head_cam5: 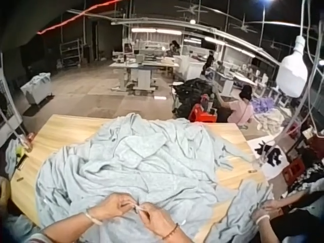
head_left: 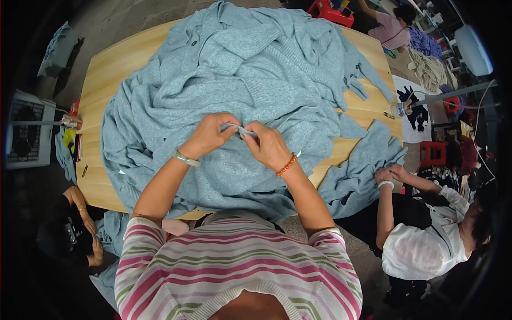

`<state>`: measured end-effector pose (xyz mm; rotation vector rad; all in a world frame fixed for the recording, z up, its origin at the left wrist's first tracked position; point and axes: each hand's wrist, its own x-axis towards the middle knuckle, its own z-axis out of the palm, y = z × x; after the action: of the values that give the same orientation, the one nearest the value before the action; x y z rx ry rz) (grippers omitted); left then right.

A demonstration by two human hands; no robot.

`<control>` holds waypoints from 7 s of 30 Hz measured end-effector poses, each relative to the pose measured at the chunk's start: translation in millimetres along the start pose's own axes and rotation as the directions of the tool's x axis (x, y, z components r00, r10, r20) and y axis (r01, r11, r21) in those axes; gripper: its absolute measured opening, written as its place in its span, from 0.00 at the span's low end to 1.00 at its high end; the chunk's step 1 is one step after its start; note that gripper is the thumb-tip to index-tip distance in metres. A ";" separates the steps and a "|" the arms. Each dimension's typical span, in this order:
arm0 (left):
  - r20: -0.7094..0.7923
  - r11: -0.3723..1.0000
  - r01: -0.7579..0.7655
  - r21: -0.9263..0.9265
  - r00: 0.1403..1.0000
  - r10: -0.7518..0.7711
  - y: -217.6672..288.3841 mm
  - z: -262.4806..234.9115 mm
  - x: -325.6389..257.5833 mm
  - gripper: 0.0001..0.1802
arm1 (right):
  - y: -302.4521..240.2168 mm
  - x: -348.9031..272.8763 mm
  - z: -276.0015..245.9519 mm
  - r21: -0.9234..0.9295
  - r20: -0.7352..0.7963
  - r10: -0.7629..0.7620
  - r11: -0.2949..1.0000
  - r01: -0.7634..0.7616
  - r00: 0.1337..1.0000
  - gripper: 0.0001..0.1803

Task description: Inspecting knit sweaters and trimming loose threads using thread snips on a workshop table.

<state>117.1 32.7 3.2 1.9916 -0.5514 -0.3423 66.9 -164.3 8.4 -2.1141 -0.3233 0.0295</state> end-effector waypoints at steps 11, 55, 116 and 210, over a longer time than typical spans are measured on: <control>0.053 0.762 -0.420 0.492 0.889 0.456 56.9 43.8 15.0 0.24 | 38.1 -23.9 -37.4 -0.344 -0.226 -0.079 0.939 -0.004 0.971 0.05; 0.261 0.996 -0.078 0.048 0.963 0.063 40.2 53.3 50.2 0.13 | 45.8 -31.4 -40.5 -0.151 -0.169 -0.011 0.988 -0.015 0.986 0.15; 0.071 0.998 0.032 0.046 0.997 -0.035 17.5 140.6 120.3 0.05 | 85.6 -44.0 -82.0 -0.302 -0.278 0.034 0.945 -0.121 0.960 0.08; 0.455 0.612 -0.791 -0.007 0.543 0.706 139.9 72.8 -165.7 0.24 | -112.6 -439.9 12.3 -0.035 -0.823 0.111 0.969 -0.245 0.557 0.36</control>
<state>-91.0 7.7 94.8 1.6471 -1.7271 -0.1549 -383.7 -203.6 49.2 -2.0466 0.4789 -0.8746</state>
